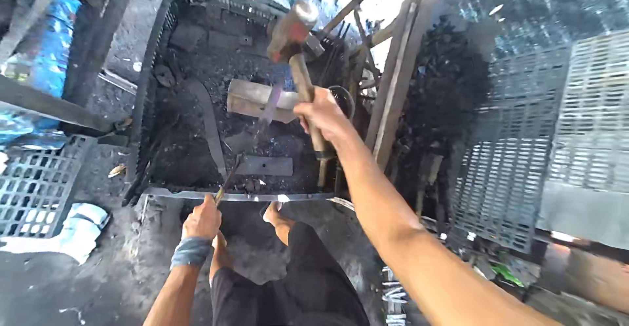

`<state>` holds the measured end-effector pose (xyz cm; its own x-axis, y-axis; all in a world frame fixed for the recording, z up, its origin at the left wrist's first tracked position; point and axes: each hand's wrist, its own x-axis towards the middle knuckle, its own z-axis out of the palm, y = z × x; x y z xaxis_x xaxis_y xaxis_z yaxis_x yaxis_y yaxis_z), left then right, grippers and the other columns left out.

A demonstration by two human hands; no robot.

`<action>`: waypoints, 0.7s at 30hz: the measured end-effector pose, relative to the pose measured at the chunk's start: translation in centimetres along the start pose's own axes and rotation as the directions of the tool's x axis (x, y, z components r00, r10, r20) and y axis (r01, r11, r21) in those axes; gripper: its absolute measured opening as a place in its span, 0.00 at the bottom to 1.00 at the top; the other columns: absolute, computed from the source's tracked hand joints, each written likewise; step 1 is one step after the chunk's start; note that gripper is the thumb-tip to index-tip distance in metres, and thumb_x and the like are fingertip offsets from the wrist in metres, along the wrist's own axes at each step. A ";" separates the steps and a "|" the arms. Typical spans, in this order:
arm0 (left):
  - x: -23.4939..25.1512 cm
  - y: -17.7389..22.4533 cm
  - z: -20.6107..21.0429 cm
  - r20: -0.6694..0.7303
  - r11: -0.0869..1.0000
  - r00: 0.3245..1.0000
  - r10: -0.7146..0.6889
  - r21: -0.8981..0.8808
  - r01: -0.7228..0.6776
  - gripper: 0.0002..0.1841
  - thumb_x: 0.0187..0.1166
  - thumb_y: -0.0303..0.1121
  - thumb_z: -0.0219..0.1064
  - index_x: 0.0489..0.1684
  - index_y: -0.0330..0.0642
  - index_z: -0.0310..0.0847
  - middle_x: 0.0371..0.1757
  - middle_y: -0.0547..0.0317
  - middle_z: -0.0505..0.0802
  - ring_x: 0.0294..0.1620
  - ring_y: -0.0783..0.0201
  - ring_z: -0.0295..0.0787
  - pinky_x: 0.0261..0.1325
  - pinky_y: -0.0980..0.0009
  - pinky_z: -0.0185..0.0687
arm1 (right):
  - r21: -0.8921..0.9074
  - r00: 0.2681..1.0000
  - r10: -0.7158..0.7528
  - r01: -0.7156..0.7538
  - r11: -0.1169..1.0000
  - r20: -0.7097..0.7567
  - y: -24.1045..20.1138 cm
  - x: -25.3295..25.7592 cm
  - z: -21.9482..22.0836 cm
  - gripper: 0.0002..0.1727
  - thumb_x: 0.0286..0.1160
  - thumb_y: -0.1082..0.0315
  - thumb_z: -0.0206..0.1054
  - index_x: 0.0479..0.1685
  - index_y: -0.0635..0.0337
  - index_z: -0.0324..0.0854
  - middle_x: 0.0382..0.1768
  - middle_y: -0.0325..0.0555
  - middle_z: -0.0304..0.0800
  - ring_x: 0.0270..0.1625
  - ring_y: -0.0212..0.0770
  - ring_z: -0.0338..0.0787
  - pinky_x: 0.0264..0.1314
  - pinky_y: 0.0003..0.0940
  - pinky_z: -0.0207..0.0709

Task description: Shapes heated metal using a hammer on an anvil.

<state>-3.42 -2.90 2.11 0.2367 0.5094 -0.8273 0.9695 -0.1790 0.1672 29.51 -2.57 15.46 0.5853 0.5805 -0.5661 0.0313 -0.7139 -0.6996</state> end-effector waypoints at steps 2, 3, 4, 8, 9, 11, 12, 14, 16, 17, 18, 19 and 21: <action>0.9 -0.1 0.4 -0.019 1.000 1.000 0.007 -0.017 -0.007 0.28 0.83 0.37 0.64 0.83 0.43 0.67 0.62 0.30 0.91 0.62 0.30 0.90 0.60 0.30 0.84 | -0.155 0.986 0.139 -0.151 0.976 -0.088 -7.9 -7.6 -3.2 0.29 0.81 0.73 0.65 0.82 0.54 0.67 0.50 0.55 0.85 0.43 0.50 0.88 0.54 0.46 0.84; 1.5 -0.2 0.6 -0.027 1.000 1.000 0.008 -0.017 -0.008 0.29 0.82 0.37 0.64 0.84 0.44 0.66 0.63 0.31 0.91 0.62 0.31 0.90 0.60 0.31 0.84 | -0.217 0.981 -0.131 0.098 0.971 -0.143 -7.5 -9.2 -5.5 0.29 0.73 0.71 0.70 0.76 0.59 0.71 0.44 0.56 0.88 0.34 0.49 0.91 0.40 0.47 0.90; 1.9 -0.2 0.7 -0.029 1.000 1.000 0.008 -0.016 -0.008 0.29 0.82 0.37 0.64 0.84 0.44 0.66 0.63 0.32 0.91 0.62 0.31 0.90 0.60 0.31 0.85 | -0.268 0.922 -0.349 0.298 0.916 -0.169 -7.3 -10.0 -8.0 0.31 0.69 0.67 0.74 0.74 0.60 0.71 0.41 0.54 0.89 0.29 0.47 0.92 0.31 0.47 0.91; 1.7 0.4 0.6 -0.018 1.000 1.000 -0.018 -0.003 0.018 0.29 0.83 0.38 0.63 0.84 0.45 0.66 0.62 0.33 0.91 0.62 0.32 0.91 0.59 0.32 0.85 | -0.594 0.650 -0.704 0.457 0.663 -0.287 -10.0 -9.8 -12.0 0.30 0.73 0.58 0.71 0.71 0.61 0.70 0.45 0.48 0.88 0.34 0.37 0.91 0.37 0.41 0.90; 1.6 0.6 0.6 -0.012 1.000 1.000 -0.029 -0.001 0.029 0.29 0.83 0.38 0.63 0.84 0.45 0.66 0.61 0.33 0.92 0.61 0.32 0.92 0.59 0.32 0.86 | -0.631 0.577 -0.745 0.449 0.632 -0.335 -9.5 -8.2 -11.2 0.30 0.72 0.61 0.70 0.72 0.65 0.71 0.47 0.49 0.89 0.38 0.37 0.91 0.42 0.39 0.89; 1.7 1.0 0.8 0.012 0.999 0.999 -0.053 0.003 0.053 0.28 0.84 0.38 0.62 0.84 0.46 0.65 0.60 0.34 0.92 0.60 0.33 0.92 0.58 0.33 0.87 | -0.645 0.544 -0.732 0.394 0.655 -0.412 -6.0 -4.7 -7.2 0.31 0.73 0.65 0.70 0.74 0.71 0.70 0.45 0.54 0.91 0.40 0.43 0.93 0.46 0.42 0.88; 1.8 1.1 1.0 0.023 0.998 0.998 -0.063 0.002 0.063 0.27 0.86 0.38 0.61 0.84 0.47 0.66 0.59 0.35 0.93 0.59 0.33 0.93 0.57 0.34 0.87 | -0.609 0.648 -0.632 0.312 0.730 -0.426 -2.8 -3.3 -4.2 0.30 0.77 0.64 0.69 0.75 0.70 0.68 0.43 0.56 0.90 0.39 0.47 0.93 0.45 0.46 0.88; 2.0 1.3 1.2 0.031 0.997 0.997 -0.077 -0.004 0.077 0.25 0.87 0.39 0.61 0.82 0.48 0.66 0.57 0.35 0.93 0.58 0.33 0.93 0.56 0.35 0.87 | -0.460 0.905 -0.262 0.085 0.884 -0.335 4.8 1.2 2.0 0.30 0.83 0.59 0.65 0.78 0.62 0.64 0.43 0.62 0.89 0.39 0.56 0.93 0.40 0.56 0.88; 1.3 1.7 1.2 0.032 0.996 0.996 -0.084 0.009 0.084 0.25 0.86 0.38 0.61 0.82 0.48 0.67 0.57 0.35 0.93 0.57 0.34 0.94 0.55 0.35 0.87 | -0.248 0.985 0.015 -0.058 0.967 -0.169 9.8 6.6 5.4 0.28 0.73 0.65 0.69 0.72 0.63 0.69 0.39 0.61 0.87 0.31 0.55 0.90 0.31 0.55 0.86; 0.7 1.9 0.9 0.027 0.997 0.997 -0.077 0.019 0.077 0.25 0.86 0.38 0.61 0.81 0.47 0.67 0.57 0.35 0.93 0.57 0.34 0.93 0.56 0.35 0.87 | -0.130 0.993 0.081 -0.093 0.987 -0.091 9.6 7.4 5.2 0.26 0.70 0.68 0.69 0.68 0.63 0.69 0.33 0.56 0.84 0.24 0.49 0.86 0.25 0.47 0.84; 0.7 2.3 0.0 0.004 0.998 0.998 -0.065 0.010 0.065 0.26 0.85 0.38 0.62 0.82 0.47 0.67 0.58 0.35 0.93 0.58 0.33 0.93 0.56 0.35 0.87 | -0.027 0.997 0.071 -0.072 0.997 -0.041 6.7 7.1 3.9 0.25 0.69 0.69 0.70 0.66 0.62 0.70 0.28 0.52 0.82 0.20 0.45 0.84 0.21 0.42 0.83; 0.5 2.5 -0.4 -0.008 0.999 0.999 -0.050 -0.012 0.049 0.27 0.85 0.38 0.62 0.84 0.45 0.66 0.60 0.33 0.92 0.59 0.31 0.92 0.58 0.33 0.86 | 0.036 1.000 -0.004 0.005 0.999 -0.029 3.0 5.7 1.9 0.25 0.68 0.70 0.71 0.66 0.63 0.72 0.26 0.50 0.82 0.19 0.43 0.83 0.21 0.40 0.83; 0.3 2.2 0.3 -0.008 1.000 1.000 -0.018 -0.019 0.018 0.29 0.85 0.37 0.62 0.87 0.43 0.63 0.62 0.30 0.91 0.61 0.29 0.90 0.60 0.31 0.85 | 0.022 0.984 -0.168 0.170 0.985 -0.061 -2.0 -0.1 -2.9 0.26 0.68 0.69 0.72 0.67 0.62 0.73 0.30 0.48 0.84 0.19 0.41 0.83 0.22 0.39 0.84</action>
<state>-1.26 -3.40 2.08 0.2200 0.5195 -0.8257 0.9746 -0.1538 0.1629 31.78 -2.36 18.15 0.6197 0.6674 -0.4131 0.1123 -0.5962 -0.7949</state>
